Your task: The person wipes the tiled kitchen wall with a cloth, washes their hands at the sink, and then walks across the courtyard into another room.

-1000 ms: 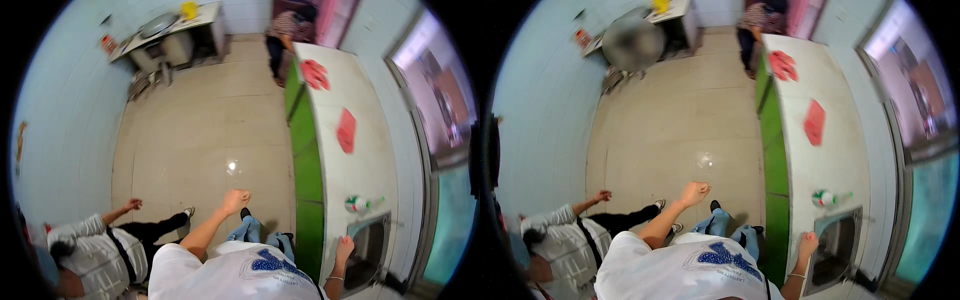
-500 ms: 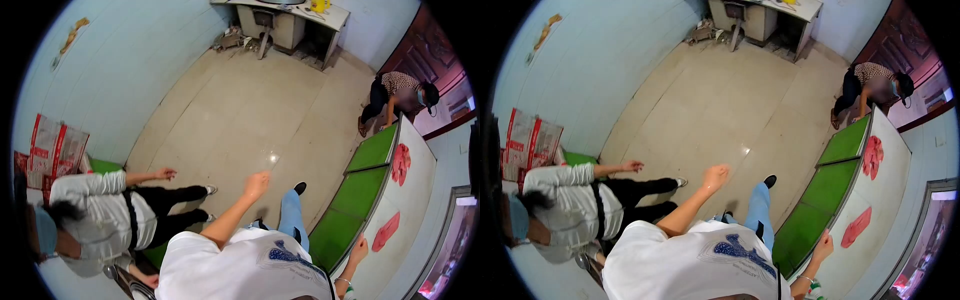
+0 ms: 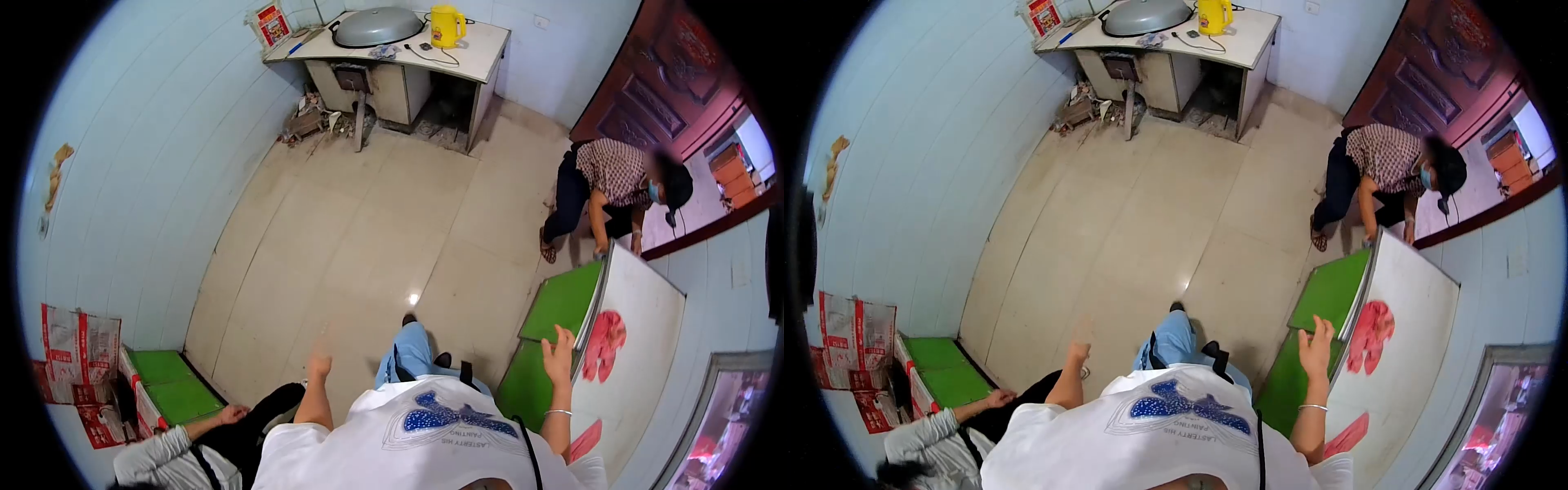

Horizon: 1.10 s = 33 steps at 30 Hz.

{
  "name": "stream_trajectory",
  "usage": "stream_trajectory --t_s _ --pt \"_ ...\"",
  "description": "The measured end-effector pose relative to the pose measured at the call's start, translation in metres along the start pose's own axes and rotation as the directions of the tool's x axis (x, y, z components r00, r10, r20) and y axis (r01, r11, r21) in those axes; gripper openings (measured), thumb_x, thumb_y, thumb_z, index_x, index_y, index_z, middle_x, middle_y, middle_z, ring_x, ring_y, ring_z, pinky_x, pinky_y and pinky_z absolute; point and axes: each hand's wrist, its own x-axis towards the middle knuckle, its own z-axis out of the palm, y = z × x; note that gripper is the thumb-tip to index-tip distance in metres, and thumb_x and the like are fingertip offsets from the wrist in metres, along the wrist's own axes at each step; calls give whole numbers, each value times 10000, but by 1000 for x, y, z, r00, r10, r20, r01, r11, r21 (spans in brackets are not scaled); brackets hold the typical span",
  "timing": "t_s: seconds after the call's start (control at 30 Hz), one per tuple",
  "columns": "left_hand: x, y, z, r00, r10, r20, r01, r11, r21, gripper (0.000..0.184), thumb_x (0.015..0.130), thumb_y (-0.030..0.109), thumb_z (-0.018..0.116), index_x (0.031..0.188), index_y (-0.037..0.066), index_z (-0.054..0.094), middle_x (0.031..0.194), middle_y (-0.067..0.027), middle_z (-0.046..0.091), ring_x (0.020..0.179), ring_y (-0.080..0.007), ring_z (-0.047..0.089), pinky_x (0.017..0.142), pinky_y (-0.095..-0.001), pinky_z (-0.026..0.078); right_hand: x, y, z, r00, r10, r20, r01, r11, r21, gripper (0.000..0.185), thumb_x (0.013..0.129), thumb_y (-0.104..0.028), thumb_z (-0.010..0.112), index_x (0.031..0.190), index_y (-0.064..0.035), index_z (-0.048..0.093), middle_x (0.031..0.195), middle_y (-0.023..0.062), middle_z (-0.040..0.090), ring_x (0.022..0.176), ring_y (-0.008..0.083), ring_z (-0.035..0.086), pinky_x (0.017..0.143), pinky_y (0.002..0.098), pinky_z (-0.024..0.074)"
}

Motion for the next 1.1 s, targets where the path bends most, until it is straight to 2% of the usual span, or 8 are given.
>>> stream_trajectory --t_s 0.1,0.27,0.33,0.4,0.47,0.7,0.83,1.1 --pt "16 18 -1 935 -356 0 356 935 13 312 785 116 560 1063 -25 532 802 -165 603 615 -263 606 487 -373 462 84 -11 19 994 44 98 -38 998 -58 473 836 -175 627 1259 -52 452 1354 200 312 838 269 597 802 364 492" --pt "103 141 17 775 -632 12 626 765 -150 287 822 169 520 1007 -33 607 778 -182 639 616 -262 639 517 -369 506 215 -11 48 989 82 120 -58 980 -190 410 836 -222 628 1191 -51 512 1372 225 286 878 349 590 836 422 474" --pt "206 211 24 884 -432 179 369 879 301 245 818 170 525 950 -15 616 770 -155 637 608 -252 616 526 -367 498 253 -12 41 985 166 48 -152 965 -213 410 839 -230 623 1193 -56 513 1358 235 302 840 377 592 843 436 469" --pt "296 288 45 765 -255 591 -354 601 717 184 810 173 535 838 20 633 754 -103 631 593 -231 570 545 -361 481 289 -20 34 977 212 34 -204 966 -158 365 841 -165 632 1161 -28 524 1306 231 341 794 278 618 761 358 507" --pt "350 401 63 937 -57 344 66 998 -15 141 789 119 529 801 5 611 666 -58 570 592 -167 509 539 -341 422 312 -33 23 944 329 20 -325 940 -100 347 841 -171 632 1145 -30 541 1281 231 366 783 278 621 762 356 508" --pt "421 859 149 680 640 359 -473 756 -452 202 914 167 552 1019 -6 565 896 -65 614 835 -147 585 795 -267 457 367 37 59 918 388 -75 -394 879 -269 307 827 -219 627 1086 -57 588 1192 223 486 835 289 617 866 390 477" --pt "388 1000 201 591 705 392 -560 709 -429 169 900 132 568 1024 16 572 903 -46 613 847 -129 585 800 -251 453 427 64 76 870 493 -3 -483 851 -204 237 816 -210 606 991 -51 623 1010 208 589 785 286 625 791 388 515" --pt "425 1186 276 491 739 462 -724 641 -255 283 854 26 580 716 103 345 682 64 312 632 -52 294 544 -213 277 615 68 26 390 823 413 -846 144 513 270 880 -237 451 854 -36 630 686 86 625 568 167 613 517 271 494"
